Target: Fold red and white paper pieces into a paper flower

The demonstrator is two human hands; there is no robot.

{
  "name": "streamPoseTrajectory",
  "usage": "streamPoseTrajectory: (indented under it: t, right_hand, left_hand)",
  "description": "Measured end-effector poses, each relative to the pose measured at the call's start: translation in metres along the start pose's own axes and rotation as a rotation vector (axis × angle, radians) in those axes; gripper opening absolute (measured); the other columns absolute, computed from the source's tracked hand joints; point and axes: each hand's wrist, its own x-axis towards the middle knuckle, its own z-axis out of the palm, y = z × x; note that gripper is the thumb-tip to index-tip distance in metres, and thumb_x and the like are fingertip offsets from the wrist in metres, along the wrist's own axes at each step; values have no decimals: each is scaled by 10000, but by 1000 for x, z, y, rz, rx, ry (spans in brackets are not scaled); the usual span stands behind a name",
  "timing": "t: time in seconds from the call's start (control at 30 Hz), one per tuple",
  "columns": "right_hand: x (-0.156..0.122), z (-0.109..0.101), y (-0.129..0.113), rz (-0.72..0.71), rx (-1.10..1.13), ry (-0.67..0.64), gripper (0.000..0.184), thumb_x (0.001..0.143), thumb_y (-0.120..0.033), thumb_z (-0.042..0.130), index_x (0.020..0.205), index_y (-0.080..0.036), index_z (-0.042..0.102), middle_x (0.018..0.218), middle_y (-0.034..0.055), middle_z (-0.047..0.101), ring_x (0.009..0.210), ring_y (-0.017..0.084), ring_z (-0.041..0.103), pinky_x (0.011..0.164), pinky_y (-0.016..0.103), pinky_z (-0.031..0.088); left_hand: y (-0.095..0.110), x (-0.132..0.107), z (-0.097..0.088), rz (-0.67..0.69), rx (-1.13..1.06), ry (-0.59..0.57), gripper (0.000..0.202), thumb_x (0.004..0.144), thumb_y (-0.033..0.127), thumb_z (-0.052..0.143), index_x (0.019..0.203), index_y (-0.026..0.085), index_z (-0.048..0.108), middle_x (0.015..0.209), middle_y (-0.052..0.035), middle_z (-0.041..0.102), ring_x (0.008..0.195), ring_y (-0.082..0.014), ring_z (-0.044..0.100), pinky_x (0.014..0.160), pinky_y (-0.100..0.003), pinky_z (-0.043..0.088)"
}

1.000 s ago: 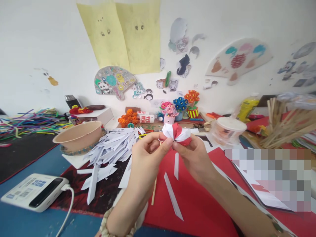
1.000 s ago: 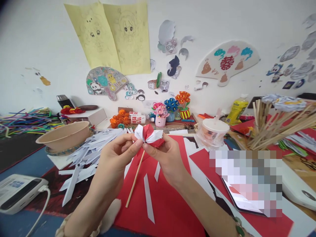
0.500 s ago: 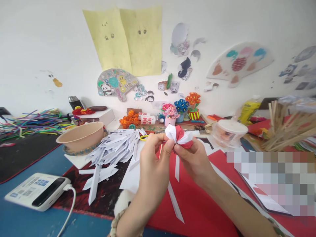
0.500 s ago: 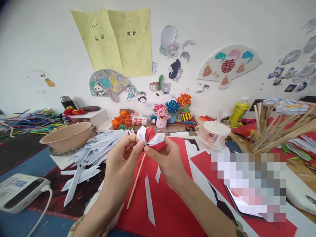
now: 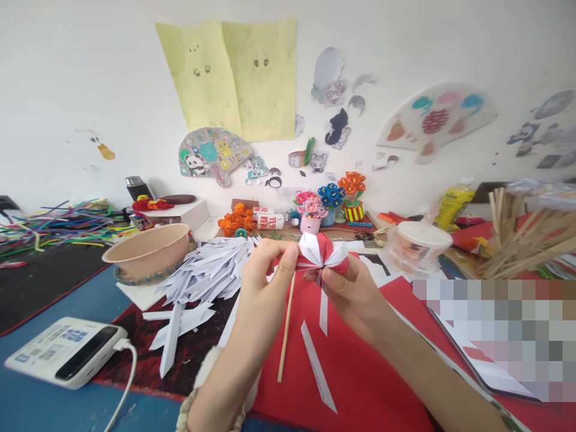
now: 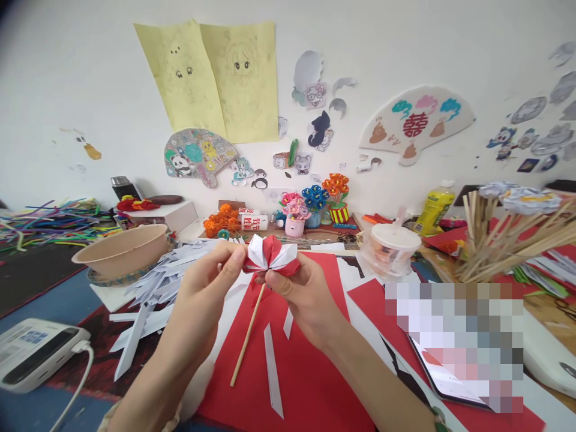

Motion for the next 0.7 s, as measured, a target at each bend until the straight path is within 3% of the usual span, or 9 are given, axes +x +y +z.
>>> streamPoseTrajectory:
  t: [0.1,0.27,0.47,0.7]
  right_hand:
    - [1,-1,-2,-2,-25,-22,270,702,-355,896,939,-275,792,921,4,771,807,149,686,813,283,576]
    - [1,-6,-1,-29,-75,-34,271,670,-335,918,910,-298,797,918,-3,774,902,183,684,896,335,547]
    - [1,-10,1,-88,-92,-40,243,667,-345,917,864,-310,779,878,-25,755,861,172,669,825,316,550]
    - [1,-7,-9,-119,-313,-157,301,707,-312,888,966,-270,740,926,21,715,907,212,654,852,363,538]
  left_hand:
    - [6,6,-7,-56,-72,-46,235,916,387,609,826,189,698,829,-33,613,834,-193,510,797,-309,394]
    - [12,12,-16,-116,-245,-250,218,887,308,655,721,167,662,767,-11,593,797,-156,501,763,-260,382]
    - [7,9,-20,-200,-327,-308,213,910,312,622,752,170,630,782,-7,567,806,-154,482,771,-268,372]
    - [10,11,-29,-29,-102,-340,194,882,325,676,745,194,631,823,-11,551,816,-174,482,766,-303,353]
